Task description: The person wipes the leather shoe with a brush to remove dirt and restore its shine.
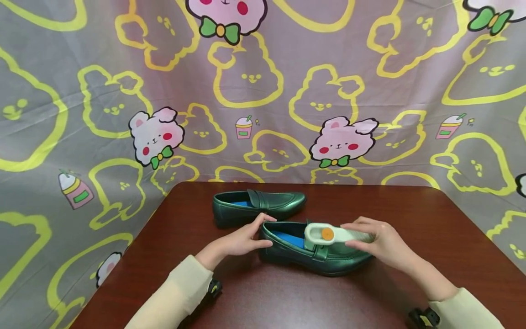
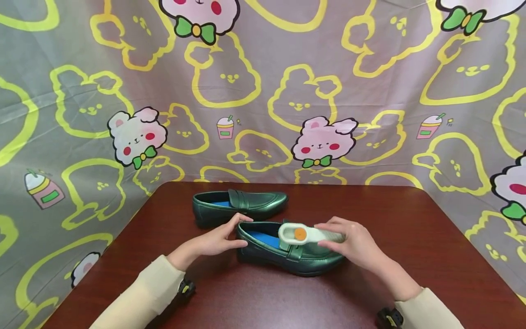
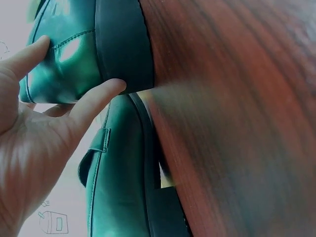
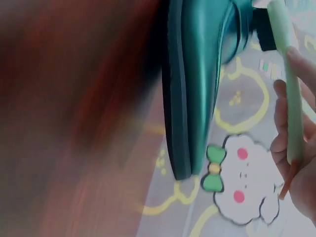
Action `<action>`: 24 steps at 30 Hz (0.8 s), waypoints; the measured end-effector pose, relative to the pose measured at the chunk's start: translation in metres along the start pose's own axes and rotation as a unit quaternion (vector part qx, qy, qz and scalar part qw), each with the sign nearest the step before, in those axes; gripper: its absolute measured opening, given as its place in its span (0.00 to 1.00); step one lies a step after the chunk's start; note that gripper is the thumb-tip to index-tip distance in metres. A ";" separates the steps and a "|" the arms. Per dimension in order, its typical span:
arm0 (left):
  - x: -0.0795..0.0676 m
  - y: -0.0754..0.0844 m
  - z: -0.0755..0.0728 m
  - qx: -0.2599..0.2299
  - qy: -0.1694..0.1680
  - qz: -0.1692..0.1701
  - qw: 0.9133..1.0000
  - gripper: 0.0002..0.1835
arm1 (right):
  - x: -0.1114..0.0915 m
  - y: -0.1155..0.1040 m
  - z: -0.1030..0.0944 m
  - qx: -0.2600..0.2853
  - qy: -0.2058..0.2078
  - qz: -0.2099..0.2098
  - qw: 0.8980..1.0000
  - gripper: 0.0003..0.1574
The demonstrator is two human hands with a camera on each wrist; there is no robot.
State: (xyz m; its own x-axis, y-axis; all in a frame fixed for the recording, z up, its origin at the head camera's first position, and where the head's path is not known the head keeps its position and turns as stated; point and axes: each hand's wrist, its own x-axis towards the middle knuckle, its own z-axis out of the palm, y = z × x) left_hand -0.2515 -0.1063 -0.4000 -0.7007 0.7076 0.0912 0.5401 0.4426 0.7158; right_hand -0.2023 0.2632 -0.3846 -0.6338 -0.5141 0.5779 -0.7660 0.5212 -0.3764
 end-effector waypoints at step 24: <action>0.000 -0.003 -0.001 -0.001 -0.006 -0.002 1.000 0.31 | 0.019 0.028 -0.003 0.010 -0.014 0.148 0.989 0.21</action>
State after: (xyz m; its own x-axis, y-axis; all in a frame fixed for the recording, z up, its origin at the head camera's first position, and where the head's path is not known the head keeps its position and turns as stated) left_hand -0.2537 -0.1079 -0.4014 -0.6965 0.7131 0.0800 0.5367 0.4436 0.7177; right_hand -0.2352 0.2706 -0.3820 -0.8335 -0.3602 0.4191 -0.5478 0.6381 -0.5410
